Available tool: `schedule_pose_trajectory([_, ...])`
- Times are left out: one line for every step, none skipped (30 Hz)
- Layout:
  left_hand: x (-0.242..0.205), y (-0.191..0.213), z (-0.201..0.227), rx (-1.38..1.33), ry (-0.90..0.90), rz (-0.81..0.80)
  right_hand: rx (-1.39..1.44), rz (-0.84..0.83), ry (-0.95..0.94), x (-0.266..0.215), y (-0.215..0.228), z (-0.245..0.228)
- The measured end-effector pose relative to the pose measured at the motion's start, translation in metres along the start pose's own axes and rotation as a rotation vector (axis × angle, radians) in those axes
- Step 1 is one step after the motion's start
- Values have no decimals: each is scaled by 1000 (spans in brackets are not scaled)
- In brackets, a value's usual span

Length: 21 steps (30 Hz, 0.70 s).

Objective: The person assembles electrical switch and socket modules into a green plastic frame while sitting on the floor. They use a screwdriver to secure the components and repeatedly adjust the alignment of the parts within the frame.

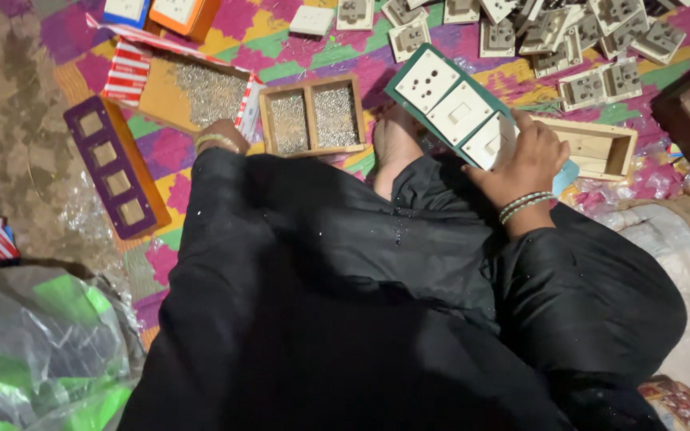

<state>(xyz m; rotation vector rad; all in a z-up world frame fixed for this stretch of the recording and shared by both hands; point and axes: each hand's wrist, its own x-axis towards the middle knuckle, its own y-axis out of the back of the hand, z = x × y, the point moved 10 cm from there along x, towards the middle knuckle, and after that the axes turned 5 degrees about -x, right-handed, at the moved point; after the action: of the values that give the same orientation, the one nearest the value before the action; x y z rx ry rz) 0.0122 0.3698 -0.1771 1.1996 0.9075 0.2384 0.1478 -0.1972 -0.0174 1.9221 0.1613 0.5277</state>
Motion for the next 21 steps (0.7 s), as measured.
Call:
schedule_pose_trajectory([3,3,0,-14,-28,50,11,2,0,0,0,0])
schedule_pose_trajectory([5,7,2,-28,-57,99,-1,-7,-7,1,-2,1])
schedule_pose_trajectory([1,9,1,-44,-74,145,-7,-25,-7,0,-5,0])
schedule_pose_trajectory([-4,17,4,-44,-108,239,-14,-43,-7,-2,-8,-1])
schedule_pose_trajectory([-10,29,8,-46,-137,337,-23,-47,-5,-2,-11,-2])
schedule_pose_trajectory([-19,41,10,-48,-166,435,-33,-52,-3,-2,-13,-4])
schedule_pose_trajectory([-23,50,14,-90,-158,468,-50,-44,-3,1,-12,-2])
schedule_pose_trajectory([-29,58,17,-133,-151,501,-50,-36,-4,5,-12,0])
schedule_pose_trajectory([-39,64,17,-171,-140,526,-47,-38,-8,4,-12,2])
schedule_pose_trajectory([-47,69,23,-185,-150,540,-45,-39,-11,2,-13,3])
schedule_pose_trajectory([-56,73,28,-198,-157,553,-34,-35,-4,1,-13,3])
schedule_pose_trajectory([-66,75,34,-211,-164,567,-23,-30,3,-1,-13,2])
schedule_pose_trajectory([-75,77,45,-214,-210,565,-12,-18,11,0,-12,1])
schedule_pose_trajectory([-85,78,56,-216,-257,562,-12,-17,15,1,-12,0])
schedule_pose_trajectory([-95,77,66,-216,-304,559,-11,-16,17,1,-12,-1])
schedule_pose_trajectory([-103,74,76,-206,-345,544,-11,-14,19,2,-11,-2])
schedule_pose_trajectory([-111,69,86,-194,-386,527,-12,-16,20,1,-11,-3])
schedule_pose_trajectory([-117,65,94,-182,-426,511,-13,-18,21,1,-11,-4])
schedule_pose_trajectory([-118,61,96,-197,-409,483,-15,-18,23,1,-9,-5])
schedule_pose_trajectory([-119,55,98,-212,-392,456,-14,-15,21,0,-7,-6])
schedule_pose_trajectory([-120,50,99,-227,-374,430,-12,-12,21,0,-6,-7])
